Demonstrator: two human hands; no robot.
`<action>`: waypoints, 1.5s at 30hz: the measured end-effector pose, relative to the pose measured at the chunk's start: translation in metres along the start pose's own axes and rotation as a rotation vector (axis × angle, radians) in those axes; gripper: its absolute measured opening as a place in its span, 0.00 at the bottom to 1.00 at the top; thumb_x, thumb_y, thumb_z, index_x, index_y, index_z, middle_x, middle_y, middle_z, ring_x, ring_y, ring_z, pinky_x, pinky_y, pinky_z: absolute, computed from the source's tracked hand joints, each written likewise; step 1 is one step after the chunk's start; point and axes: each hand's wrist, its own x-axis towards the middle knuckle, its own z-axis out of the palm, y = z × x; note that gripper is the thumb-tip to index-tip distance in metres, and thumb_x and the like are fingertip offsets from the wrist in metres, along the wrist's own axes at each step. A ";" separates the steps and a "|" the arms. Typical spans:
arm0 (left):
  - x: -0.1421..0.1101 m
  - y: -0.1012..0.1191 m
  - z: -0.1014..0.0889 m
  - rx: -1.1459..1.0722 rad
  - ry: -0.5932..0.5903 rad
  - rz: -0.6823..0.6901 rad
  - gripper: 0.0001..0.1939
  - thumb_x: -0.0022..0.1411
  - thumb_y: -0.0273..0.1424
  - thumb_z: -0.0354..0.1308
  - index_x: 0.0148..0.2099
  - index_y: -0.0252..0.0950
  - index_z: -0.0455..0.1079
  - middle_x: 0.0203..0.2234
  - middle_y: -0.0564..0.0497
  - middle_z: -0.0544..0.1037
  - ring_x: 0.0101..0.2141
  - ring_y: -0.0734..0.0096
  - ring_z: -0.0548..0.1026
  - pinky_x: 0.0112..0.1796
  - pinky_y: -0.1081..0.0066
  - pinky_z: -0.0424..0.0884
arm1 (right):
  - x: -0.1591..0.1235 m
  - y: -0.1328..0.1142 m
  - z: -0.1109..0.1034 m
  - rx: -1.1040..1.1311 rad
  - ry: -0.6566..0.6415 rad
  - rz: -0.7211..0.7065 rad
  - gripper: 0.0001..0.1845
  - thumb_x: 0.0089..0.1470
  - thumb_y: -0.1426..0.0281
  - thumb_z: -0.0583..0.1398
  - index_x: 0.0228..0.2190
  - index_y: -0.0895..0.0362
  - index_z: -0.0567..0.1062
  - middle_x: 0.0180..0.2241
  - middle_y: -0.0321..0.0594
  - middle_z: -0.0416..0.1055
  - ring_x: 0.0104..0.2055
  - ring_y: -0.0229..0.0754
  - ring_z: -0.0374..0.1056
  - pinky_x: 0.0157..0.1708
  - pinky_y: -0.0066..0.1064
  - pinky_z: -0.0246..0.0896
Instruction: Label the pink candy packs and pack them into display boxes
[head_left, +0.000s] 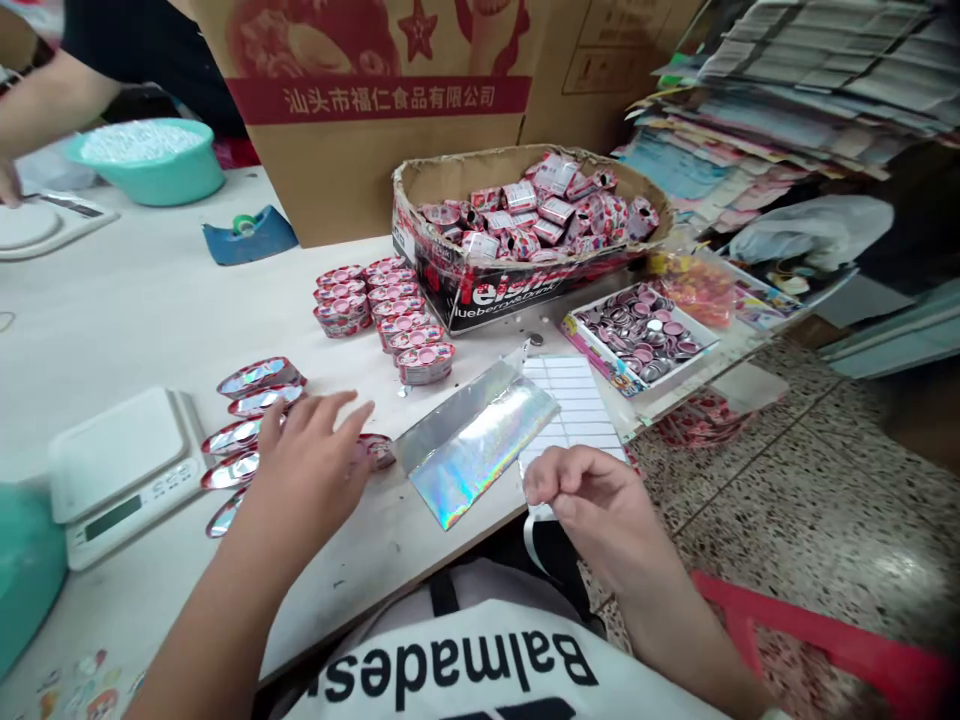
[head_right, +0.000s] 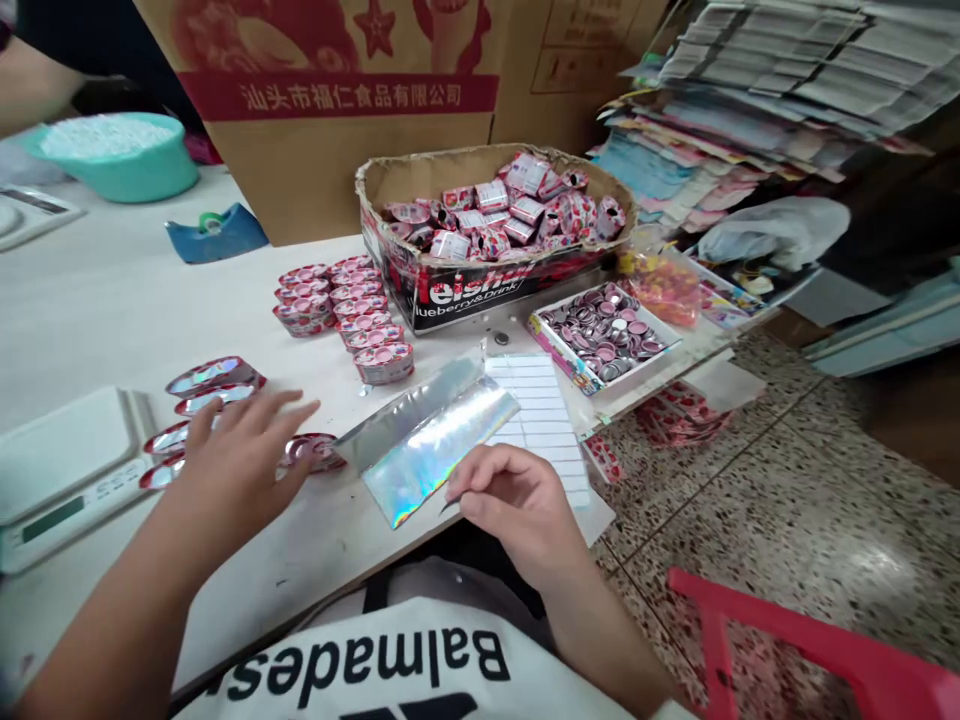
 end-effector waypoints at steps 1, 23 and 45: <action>-0.005 -0.003 0.004 -0.013 -0.036 0.016 0.14 0.64 0.34 0.53 0.50 0.41 0.71 0.49 0.45 0.76 0.49 0.48 0.72 0.59 0.37 0.50 | 0.006 -0.001 0.006 0.039 -0.030 0.003 0.10 0.51 0.64 0.69 0.26 0.51 0.72 0.25 0.34 0.70 0.30 0.39 0.68 0.33 0.33 0.65; -0.063 0.020 0.003 -0.464 0.034 0.009 0.16 0.62 0.26 0.58 0.52 0.38 0.68 0.44 0.46 0.79 0.43 0.58 0.76 0.46 0.56 0.71 | 0.033 0.022 0.072 0.069 0.048 0.190 0.09 0.43 0.68 0.72 0.25 0.54 0.77 0.29 0.33 0.73 0.31 0.33 0.67 0.33 0.25 0.64; -0.080 0.009 -0.003 -0.905 -0.175 -0.659 0.13 0.60 0.44 0.59 0.37 0.42 0.79 0.30 0.54 0.81 0.31 0.68 0.76 0.30 0.71 0.68 | 0.023 0.064 0.100 -0.349 0.137 0.259 0.08 0.46 0.67 0.68 0.22 0.57 0.76 0.22 0.34 0.70 0.26 0.36 0.63 0.28 0.29 0.58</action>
